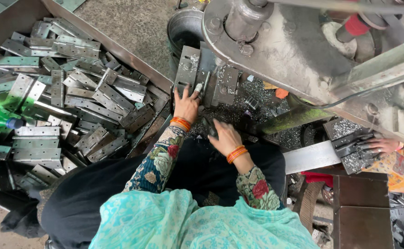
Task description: The person sits at a drill press and repeatedly picks up metal brackets from a pile, positions them under the drill bit, and operates the machine to drill holes. The person then places the processed brackets into a separate pile.
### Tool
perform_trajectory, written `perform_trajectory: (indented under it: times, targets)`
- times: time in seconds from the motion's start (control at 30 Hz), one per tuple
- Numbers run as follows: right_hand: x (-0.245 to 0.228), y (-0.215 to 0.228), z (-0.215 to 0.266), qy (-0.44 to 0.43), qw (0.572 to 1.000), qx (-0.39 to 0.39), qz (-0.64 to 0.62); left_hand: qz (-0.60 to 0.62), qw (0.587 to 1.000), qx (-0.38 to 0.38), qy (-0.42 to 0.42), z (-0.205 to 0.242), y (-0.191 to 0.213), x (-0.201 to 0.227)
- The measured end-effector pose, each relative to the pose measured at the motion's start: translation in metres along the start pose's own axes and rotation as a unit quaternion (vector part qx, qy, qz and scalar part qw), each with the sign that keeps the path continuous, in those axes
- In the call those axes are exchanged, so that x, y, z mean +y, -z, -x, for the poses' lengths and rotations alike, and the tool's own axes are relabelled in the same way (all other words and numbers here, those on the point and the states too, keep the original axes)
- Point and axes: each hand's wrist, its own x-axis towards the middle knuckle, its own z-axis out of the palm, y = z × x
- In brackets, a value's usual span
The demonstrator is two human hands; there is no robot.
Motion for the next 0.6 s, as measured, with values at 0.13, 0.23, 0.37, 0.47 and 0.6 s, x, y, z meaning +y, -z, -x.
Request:
perform_trajectory:
  times: [0.13,0.23,0.37,0.47,0.6]
  targets:
    - [0.002,-0.036,0.03,-0.101,0.991,-0.05,-0.066,0.007,1.0,-0.02,-0.006,-0.012,0.0,-0.007]
    - [-0.003,-0.08,0.05,-0.178,0.977,-0.095,-0.074,-0.037,0.999,-0.038,-0.01,-0.009,0.004,-0.009]
    - [0.006,-0.101,0.044,-0.146,0.983,-0.05,-0.094,-0.047,0.999,-0.02,-0.004,-0.01,0.005,-0.006]
    - [0.009,-0.084,0.046,-0.151,0.981,-0.09,-0.08,-0.043,0.999,-0.016,0.006,0.0,-0.004,0.004]
    - [0.01,-0.039,0.022,-0.138,0.983,-0.122,-0.026,-0.041,0.999,0.007,0.02,-0.023,-0.014,0.002]
